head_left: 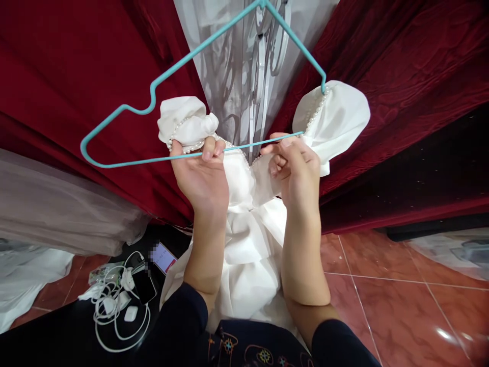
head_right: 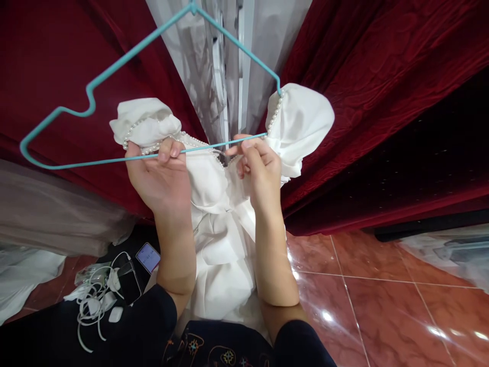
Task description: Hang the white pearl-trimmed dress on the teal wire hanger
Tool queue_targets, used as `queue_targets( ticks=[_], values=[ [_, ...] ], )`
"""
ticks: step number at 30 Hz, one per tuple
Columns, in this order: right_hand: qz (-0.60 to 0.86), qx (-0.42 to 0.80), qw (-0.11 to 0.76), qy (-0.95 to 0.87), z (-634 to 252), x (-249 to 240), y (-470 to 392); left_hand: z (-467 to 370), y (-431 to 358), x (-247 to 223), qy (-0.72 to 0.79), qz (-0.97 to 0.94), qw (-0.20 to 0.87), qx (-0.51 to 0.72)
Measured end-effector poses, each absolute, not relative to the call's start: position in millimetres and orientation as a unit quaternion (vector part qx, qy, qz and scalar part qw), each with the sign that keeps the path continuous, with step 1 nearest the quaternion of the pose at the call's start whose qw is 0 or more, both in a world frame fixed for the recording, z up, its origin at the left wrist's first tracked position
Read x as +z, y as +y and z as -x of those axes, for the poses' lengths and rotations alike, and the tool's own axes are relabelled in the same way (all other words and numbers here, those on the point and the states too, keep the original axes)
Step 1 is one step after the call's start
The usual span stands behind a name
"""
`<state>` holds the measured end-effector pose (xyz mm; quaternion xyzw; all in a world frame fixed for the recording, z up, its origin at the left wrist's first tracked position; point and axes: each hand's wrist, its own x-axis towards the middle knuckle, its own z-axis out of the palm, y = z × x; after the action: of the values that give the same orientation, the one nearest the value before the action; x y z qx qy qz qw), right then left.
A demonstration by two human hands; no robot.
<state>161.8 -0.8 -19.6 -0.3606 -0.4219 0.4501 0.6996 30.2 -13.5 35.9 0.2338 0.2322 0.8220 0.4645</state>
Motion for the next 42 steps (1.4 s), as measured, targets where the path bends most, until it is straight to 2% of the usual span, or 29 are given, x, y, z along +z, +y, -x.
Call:
queue_targets(
  ticks=[2,5,9,13,20,23,29,32,35,39,42],
  values=[
    [0.383,0.359,0.742,-0.416,-168.1,-13.9,-7.2,-26.7,-7.5,37.9,0.235,-0.222,0.476,0.818],
    [0.391,0.147,0.825,-0.38,-178.9,-8.6,-5.7,-22.7,-2.2,39.5,0.237,-0.202,0.495,0.811],
    [0.424,-0.02,0.76,-0.493,-200.7,-12.2,23.9,-21.9,-2.2,38.7,0.247,-0.194,0.498,0.808],
    [0.407,0.026,0.743,-0.531,-219.2,-13.1,54.2,-18.8,-1.4,37.1,0.23,-0.202,0.478,0.823],
    [0.404,0.068,0.834,-0.37,-247.7,1.5,70.6,-3.7,10.4,40.8,0.285,-0.202,0.471,0.81],
    [0.406,0.118,0.845,-0.329,-264.2,-14.6,75.2,-0.9,14.0,39.1,0.255,-0.197,0.492,0.809],
    [0.397,0.093,0.869,-0.278,-264.1,-51.3,48.7,-6.7,17.8,33.3,0.235,-0.188,0.511,0.805],
    [0.405,0.056,0.854,-0.323,-240.3,-47.3,18.6,-10.5,20.5,31.0,0.266,-0.181,0.509,0.798],
    [0.371,0.039,0.802,-0.467,-206.8,-33.3,-6.7,-12.5,21.7,29.2,0.277,-0.174,0.509,0.796],
    [0.315,0.13,0.684,-0.645,-172.0,-24.3,-11.7,-14.3,15.5,24.8,0.246,-0.185,0.523,0.795],
    [0.316,0.161,0.677,-0.645,-165.3,-28.9,-0.3,-13.7,6.2,14.4,0.261,-0.22,0.537,0.772]
  ],
)
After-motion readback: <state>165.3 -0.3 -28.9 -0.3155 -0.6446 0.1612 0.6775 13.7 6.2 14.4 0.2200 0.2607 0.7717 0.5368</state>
